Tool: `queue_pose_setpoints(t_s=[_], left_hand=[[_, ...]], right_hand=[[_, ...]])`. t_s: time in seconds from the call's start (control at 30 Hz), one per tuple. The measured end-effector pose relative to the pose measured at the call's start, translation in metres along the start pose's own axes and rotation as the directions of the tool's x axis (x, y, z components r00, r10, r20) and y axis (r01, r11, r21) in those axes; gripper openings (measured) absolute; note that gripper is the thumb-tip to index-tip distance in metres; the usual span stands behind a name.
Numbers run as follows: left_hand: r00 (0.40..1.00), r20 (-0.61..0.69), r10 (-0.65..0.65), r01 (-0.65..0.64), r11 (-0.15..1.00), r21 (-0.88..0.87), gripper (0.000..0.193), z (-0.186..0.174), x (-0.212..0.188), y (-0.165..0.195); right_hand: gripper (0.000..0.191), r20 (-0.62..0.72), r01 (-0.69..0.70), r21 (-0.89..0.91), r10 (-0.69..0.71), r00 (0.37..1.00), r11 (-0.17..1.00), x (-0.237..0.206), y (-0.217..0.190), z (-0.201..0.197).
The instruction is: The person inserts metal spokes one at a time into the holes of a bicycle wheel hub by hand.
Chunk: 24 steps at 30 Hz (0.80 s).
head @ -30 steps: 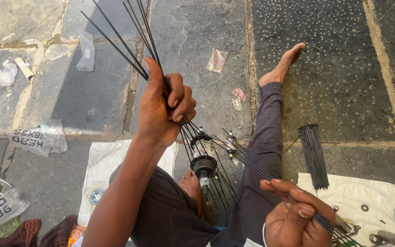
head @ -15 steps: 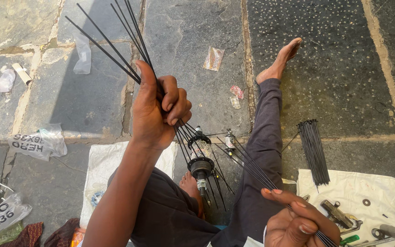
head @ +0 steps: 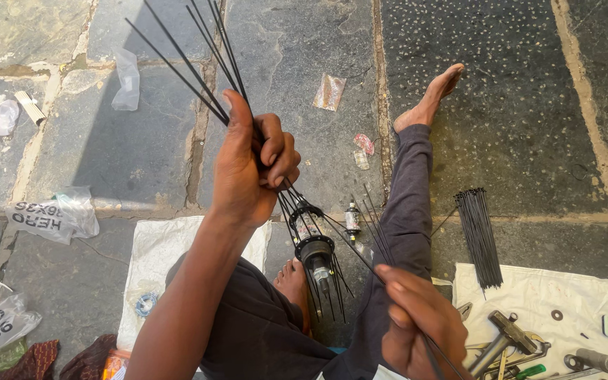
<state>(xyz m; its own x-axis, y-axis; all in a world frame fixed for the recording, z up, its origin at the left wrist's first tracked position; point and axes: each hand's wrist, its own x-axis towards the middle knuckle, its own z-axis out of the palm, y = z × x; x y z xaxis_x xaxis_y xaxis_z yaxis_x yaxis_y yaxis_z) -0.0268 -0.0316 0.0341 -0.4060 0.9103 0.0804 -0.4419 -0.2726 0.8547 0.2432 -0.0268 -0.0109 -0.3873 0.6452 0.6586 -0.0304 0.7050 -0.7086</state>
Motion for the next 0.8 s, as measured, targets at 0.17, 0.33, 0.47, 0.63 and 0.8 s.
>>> queue_pose_setpoints(t_s=[0.17, 0.33, 0.47, 0.63, 0.8], left_hand=[[0.986, -0.163, -0.034, 0.04, 0.999, 0.033, 0.066, 0.001, 0.012, -0.005], [0.985, -0.169, -0.029, 0.035, 0.999, 0.034, 0.065, 0.01, 0.012, -0.009], [0.984, -0.176, -0.025, 0.026, 1.0, 0.007, 0.066, 0.013, 0.011, -0.009], [0.954, -0.3, 0.003, -0.029, 0.996, -0.081, 0.066, 0.012, 0.014, -0.009], [0.917, -0.396, 0.044, -0.096, 0.989, -0.114, 0.065, 0.015, 0.017, -0.013]], right_hand=[[0.021, 0.558, -0.005, -0.259, 0.154, 0.816, 0.966, 0.043, 0.027, -0.019], [0.034, 0.544, -0.118, -0.289, 0.264, 0.797, 0.95, 0.052, 0.028, -0.009], [0.033, 0.298, -0.229, -0.197, 0.281, 0.912, 0.953, 0.032, 0.02, -0.028], [0.047, -0.181, -0.323, 0.049, 0.327, 0.928, 0.945, -0.018, 0.056, -0.131], [0.058, 0.604, -0.746, 0.334, 0.477, 0.639, 0.576, 0.006, 0.064, -0.176]])
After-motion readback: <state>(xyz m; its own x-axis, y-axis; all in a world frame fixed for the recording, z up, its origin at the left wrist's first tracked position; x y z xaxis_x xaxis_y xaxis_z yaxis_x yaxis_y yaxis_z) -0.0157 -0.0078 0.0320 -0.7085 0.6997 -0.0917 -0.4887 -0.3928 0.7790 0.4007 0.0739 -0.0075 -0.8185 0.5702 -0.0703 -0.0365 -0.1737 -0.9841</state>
